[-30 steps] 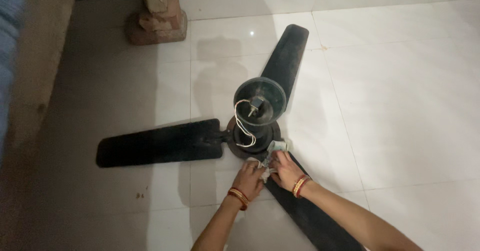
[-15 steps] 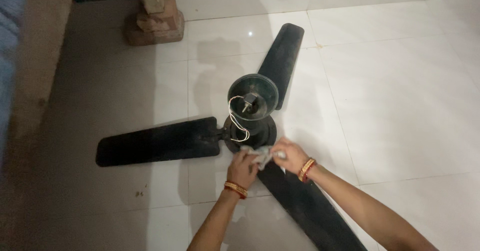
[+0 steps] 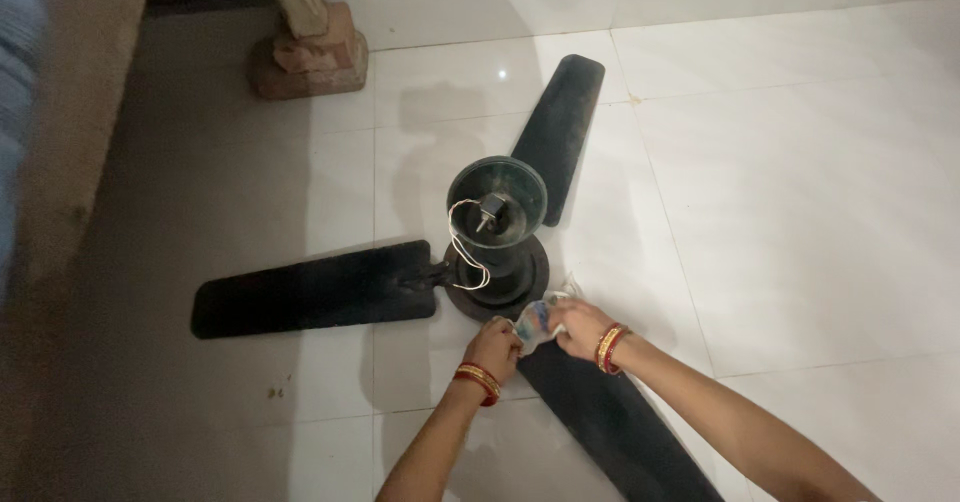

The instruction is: The person wipes the central hub and blades of a ceiling fan lying on the floor using a white cloth. They rotate the fan to access different areas and continue wiping the surfaces.

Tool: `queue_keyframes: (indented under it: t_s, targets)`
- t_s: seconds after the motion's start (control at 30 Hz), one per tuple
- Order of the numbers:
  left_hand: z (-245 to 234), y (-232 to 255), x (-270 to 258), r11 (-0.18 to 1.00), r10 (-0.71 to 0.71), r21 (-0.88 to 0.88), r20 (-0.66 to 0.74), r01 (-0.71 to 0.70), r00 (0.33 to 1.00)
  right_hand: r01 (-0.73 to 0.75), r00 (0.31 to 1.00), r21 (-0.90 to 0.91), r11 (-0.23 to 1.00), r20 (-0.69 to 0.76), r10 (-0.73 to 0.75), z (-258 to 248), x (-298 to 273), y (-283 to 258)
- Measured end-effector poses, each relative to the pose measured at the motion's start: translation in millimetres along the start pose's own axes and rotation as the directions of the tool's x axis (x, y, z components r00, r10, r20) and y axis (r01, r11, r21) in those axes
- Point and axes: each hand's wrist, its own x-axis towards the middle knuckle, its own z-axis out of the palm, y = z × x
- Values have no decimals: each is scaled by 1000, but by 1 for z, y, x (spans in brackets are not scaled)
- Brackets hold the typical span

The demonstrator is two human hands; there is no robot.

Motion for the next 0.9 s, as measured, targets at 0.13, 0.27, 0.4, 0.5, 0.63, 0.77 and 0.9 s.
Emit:
queue_keyframes:
  t_s: [0.13, 0.27, 0.4, 0.5, 0.63, 0.77, 0.9]
  targets:
    - [-13, -8, 12, 996, -64, -71, -70, 59, 996, 125, 968, 186, 974, -240, -79, -16, 8, -8]
    - [-1, -14, 16, 998, -25, -59, -130, 17, 991, 193, 953, 45, 980, -247, -176, 7, 3, -23]
    - [13, -5, 14, 995, 29, 98, -42, -25, 999, 239, 946, -62, 969, -208, -247, 18, 8, -15]
    - [7, 4, 9, 992, -46, 121, 122, 31, 991, 210, 976, -146, 967, -28, -216, 12, 12, -9]
    - [-22, 16, 9, 999, -15, 50, -147, 22, 989, 213, 977, 105, 971, -35, -211, -24, 11, -7]
    - [-65, 24, 29, 999, -43, -18, -414, 39, 909, 220, 899, 195, 956, -422, -121, -72, 20, -22]
    - [-92, 23, 66, 964, 170, 265, -690, 27, 703, 320, 618, 206, 925, -786, -39, -96, 34, -41]
